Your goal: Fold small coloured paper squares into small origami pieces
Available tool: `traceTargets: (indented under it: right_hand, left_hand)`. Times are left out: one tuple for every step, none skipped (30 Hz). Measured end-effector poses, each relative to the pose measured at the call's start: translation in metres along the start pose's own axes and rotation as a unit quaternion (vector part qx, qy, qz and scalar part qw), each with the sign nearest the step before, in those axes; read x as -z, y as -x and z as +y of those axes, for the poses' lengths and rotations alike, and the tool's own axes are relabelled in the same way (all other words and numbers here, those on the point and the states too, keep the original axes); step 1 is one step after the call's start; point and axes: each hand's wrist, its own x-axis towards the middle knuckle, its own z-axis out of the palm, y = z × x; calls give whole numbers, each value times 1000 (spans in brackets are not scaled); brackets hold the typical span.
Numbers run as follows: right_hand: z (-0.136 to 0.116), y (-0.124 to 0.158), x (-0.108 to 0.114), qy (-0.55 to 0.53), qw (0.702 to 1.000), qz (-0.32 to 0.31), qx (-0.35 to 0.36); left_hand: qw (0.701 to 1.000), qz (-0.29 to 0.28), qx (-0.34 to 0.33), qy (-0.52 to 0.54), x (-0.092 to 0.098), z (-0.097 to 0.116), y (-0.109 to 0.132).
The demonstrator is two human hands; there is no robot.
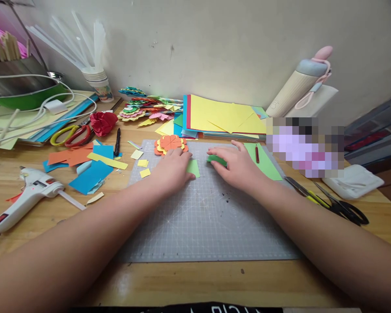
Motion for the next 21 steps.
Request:
traceTargets:
  right_hand:
    - [-4, 0, -3, -2, 1000, 3, -3]
    - [-10, 0, -6, -8, 1000, 7, -7]
    - [-15, 1, -7, -18, 1000, 3, -15]
    - [-21, 1, -8, -36, 999, 2, -24]
    - [-26, 2, -8, -62, 997, 0, -39]
    - [-31, 2, -8, -95, 994, -6, -53]
    - [-36, 2, -7, -136, 988, -16, -67]
    - [-40, 3, -5, -186, 979, -25, -81]
    - [-44, 5, -3, -245, 964, -38, -100]
    - [-48, 8, 0, -311, 942, -45, -119]
    - [-52, 11, 2, -377, 913, -58, -142]
    - [-56, 16, 4, -430, 882, -67, -182]
    - [-59, 21, 6, -477, 848, -73, -221]
    - [-63, 28, 8, -515, 814, -85, -254]
    - [-66, 35, 9, -540, 788, -104, -278]
    - [-68, 43, 9, -553, 766, -130, -299]
    - [-71, 50, 9, -556, 754, -160, -311]
    - [-72, 57, 9, -548, 752, -193, -312]
    - [-73, 64, 10, -526, 760, -230, -304]
    - [-73, 69, 11, -483, 789, -251, -286]
    - [-73, 73, 12, -415, 842, -231, -256]
  left_hand:
    - [1000, 2, 1, 4, 0, 0, -1]
    - [1000, 6, -2, 9, 0, -1, -1]
    - [1000, 12, -6, 15, 0, -1, -1]
    - [1000, 17, -11, 22, 1, -1, -1]
    - [999, 22, -17, 30, 2, -1, 1]
    - [999, 25, -23, 39, 4, 0, 3]
    - [998, 26, -27, 49, 7, 1, 6]
    - [997, 28, -31, 61, 10, 3, 11]
    - [996, 28, -38, 71, 13, 5, 16]
    - [995, 39, -39, 81, 17, 8, 23]
    - [992, 71, -40, 96, 22, 11, 32]
    - [989, 108, -45, 92, 25, 15, 41]
    - [986, 137, -60, 75, 28, 18, 52]
    - [986, 135, -81, 54, 30, 22, 62]
    - [987, 106, -113, 35, 30, 25, 73]
    - [988, 69, -140, 19, 29, 28, 83]
    - [988, 41, -151, 4, 26, 30, 91]
    - [987, 11, -162, -3, 22, 31, 99]
    - [985, -1, -173, 1, 17, 32, 105]
    - [984, -5, -175, 4, 12, 32, 109]
    - [986, -2, -168, 5, 8, 32, 112]
